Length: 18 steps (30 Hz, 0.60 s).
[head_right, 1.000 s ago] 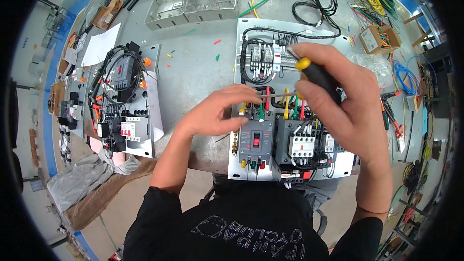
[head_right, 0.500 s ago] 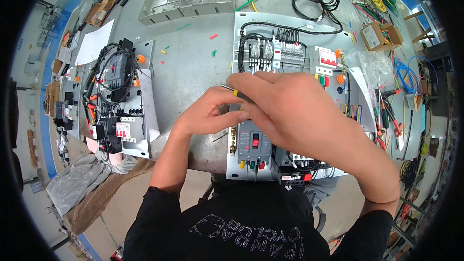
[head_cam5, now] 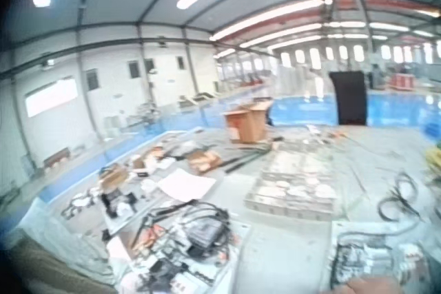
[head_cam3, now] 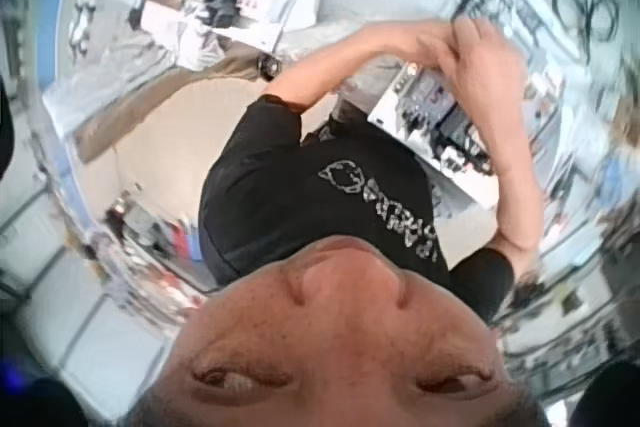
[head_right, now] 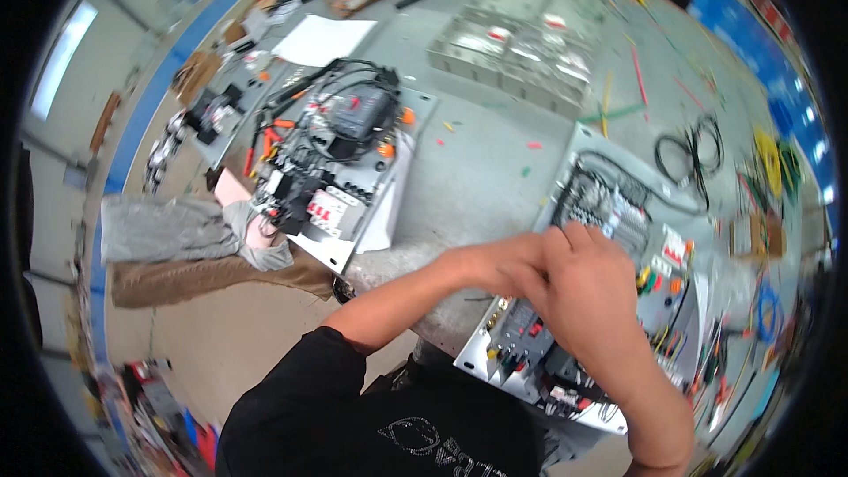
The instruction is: The person connects colored wires to terminals on an electrical control panel using a screwdriver. They strip wire ends, insert them into terminal blocks, and tighten screws to secure connections.
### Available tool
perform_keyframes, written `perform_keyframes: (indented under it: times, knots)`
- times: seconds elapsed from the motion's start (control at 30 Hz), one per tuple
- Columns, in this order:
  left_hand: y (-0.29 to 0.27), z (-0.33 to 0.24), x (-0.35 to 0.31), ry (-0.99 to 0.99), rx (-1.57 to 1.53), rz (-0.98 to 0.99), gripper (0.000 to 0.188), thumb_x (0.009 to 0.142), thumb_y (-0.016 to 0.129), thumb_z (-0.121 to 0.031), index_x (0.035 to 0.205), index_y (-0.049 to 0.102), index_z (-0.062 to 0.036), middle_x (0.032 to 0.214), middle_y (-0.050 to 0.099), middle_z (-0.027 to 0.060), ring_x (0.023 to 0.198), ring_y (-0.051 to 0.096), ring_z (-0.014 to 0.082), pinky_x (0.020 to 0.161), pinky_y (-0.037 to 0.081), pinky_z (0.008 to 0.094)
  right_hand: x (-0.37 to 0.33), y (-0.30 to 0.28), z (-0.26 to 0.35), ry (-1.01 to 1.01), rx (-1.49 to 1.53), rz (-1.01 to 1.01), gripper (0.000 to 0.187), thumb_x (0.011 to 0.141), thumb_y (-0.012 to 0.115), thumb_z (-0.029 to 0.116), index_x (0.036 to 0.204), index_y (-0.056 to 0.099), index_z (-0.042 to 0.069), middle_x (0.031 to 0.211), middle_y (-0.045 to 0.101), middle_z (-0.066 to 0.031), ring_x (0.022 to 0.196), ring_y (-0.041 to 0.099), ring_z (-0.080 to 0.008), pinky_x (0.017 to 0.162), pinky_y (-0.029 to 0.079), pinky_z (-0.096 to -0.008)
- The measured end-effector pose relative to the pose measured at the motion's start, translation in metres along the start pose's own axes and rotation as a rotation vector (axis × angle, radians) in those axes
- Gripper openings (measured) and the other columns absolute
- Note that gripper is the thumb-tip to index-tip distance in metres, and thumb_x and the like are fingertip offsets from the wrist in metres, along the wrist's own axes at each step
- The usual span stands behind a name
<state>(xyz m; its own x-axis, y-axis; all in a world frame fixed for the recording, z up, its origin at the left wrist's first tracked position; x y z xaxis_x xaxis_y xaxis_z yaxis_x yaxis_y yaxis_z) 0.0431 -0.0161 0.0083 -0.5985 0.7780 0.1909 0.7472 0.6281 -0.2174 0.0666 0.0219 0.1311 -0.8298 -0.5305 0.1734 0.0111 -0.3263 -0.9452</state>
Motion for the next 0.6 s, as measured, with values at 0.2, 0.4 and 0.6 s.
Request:
perform_keyframes:
  times: [0.2, 0.4, 0.6]
  knots:
    - [0.010, 0.001, -0.011, 0.075, -0.001, 0.024, 0.035, 0.086, 0.081, -0.017, 0.118, 0.074, -0.0050, 0.119, 0.076, 0.0166, 0.111, 0.073, 0.0332, 0.095, 0.057, 0.0445, -0.007, 0.006, 0.027, -0.364, -0.022, 0.078, 0.047, 0.075, 0.092, 0.039, 0.081, 0.059, 0.006, 0.084, 0.062, -0.0121, 0.077, 0.064, -0.0355, 0.066, 0.051, -0.0473]
    - [0.011, 0.016, -0.015, 0.051, 0.035, -0.257, 0.029, 0.089, 0.077, -0.014, 0.116, 0.075, -0.0065, 0.123, 0.076, 0.0160, 0.113, 0.072, 0.0363, 0.096, 0.057, 0.0452, -0.019, -0.013, 0.056, -0.530, -0.011, 0.023, 0.054, 0.073, 0.090, 0.050, 0.092, 0.072, 0.004, 0.110, 0.067, -0.0124, 0.113, 0.064, -0.0366, 0.099, 0.051, -0.0516]
    - [0.006, -0.006, -0.009, 0.185, 0.223, -0.211, 0.020, 0.096, 0.076, -0.020, 0.099, 0.075, -0.0003, 0.091, 0.073, 0.0195, 0.087, 0.071, 0.0415, 0.078, 0.055, 0.0481, -0.064, -0.029, 0.023, -0.341, -0.068, 0.023, 0.053, 0.078, 0.084, 0.054, 0.080, 0.075, 0.001, 0.160, 0.054, -0.0216, 0.153, 0.041, -0.0499, 0.123, 0.029, -0.0671]
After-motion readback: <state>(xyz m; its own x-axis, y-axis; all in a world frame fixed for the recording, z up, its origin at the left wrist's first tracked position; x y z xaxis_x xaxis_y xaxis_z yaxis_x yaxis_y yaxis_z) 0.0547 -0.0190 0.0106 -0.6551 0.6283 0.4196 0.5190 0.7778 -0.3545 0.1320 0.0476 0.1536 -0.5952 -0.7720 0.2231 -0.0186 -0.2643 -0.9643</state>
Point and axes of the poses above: each hand's wrist, its own x-axis towards the middle knuckle, its own y-axis out of the palm, z = x × y, the point moved 9 cm from there along x, towards the middle knuckle
